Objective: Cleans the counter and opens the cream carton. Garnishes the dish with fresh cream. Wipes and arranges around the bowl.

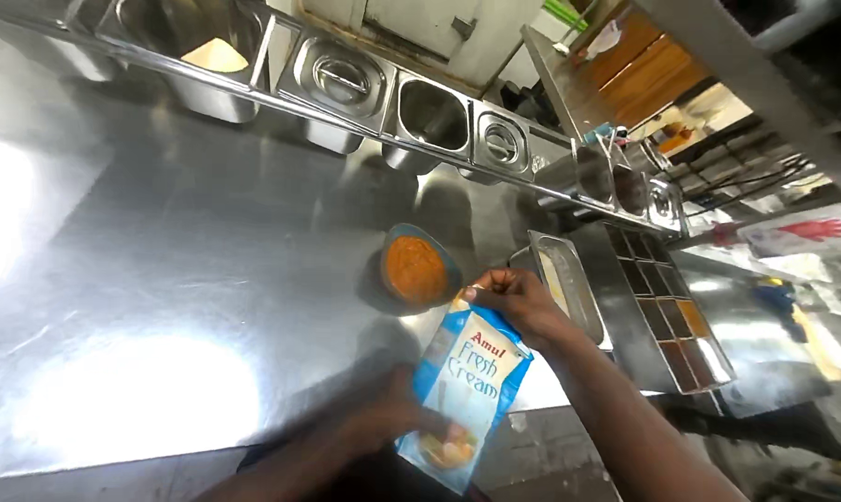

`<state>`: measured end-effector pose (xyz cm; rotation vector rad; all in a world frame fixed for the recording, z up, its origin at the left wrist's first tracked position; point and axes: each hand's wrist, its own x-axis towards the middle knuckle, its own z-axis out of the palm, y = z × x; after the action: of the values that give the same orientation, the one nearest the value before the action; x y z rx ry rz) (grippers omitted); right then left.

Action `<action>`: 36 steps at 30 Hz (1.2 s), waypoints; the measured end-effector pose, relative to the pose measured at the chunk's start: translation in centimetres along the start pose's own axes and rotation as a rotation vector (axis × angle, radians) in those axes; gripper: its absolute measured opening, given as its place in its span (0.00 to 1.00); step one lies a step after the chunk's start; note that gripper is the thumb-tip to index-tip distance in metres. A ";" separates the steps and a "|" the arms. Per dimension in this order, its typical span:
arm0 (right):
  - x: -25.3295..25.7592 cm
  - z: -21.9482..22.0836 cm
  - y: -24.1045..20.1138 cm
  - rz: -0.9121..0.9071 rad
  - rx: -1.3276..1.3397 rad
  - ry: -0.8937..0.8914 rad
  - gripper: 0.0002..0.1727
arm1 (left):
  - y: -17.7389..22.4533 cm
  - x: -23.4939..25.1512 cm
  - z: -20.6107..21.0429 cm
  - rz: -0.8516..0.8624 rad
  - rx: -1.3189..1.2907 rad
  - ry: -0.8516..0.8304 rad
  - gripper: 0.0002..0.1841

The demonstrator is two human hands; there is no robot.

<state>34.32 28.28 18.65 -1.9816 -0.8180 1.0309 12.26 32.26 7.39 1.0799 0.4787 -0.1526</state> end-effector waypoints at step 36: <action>-5.5 -2.6 4.5 0.286 -0.067 0.044 0.15 | -1.4 0.2 4.4 -0.198 0.113 -0.330 0.42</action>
<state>34.83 20.76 18.11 -2.2161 -0.5617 1.1282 13.31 27.81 7.83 1.0908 0.2807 -0.5294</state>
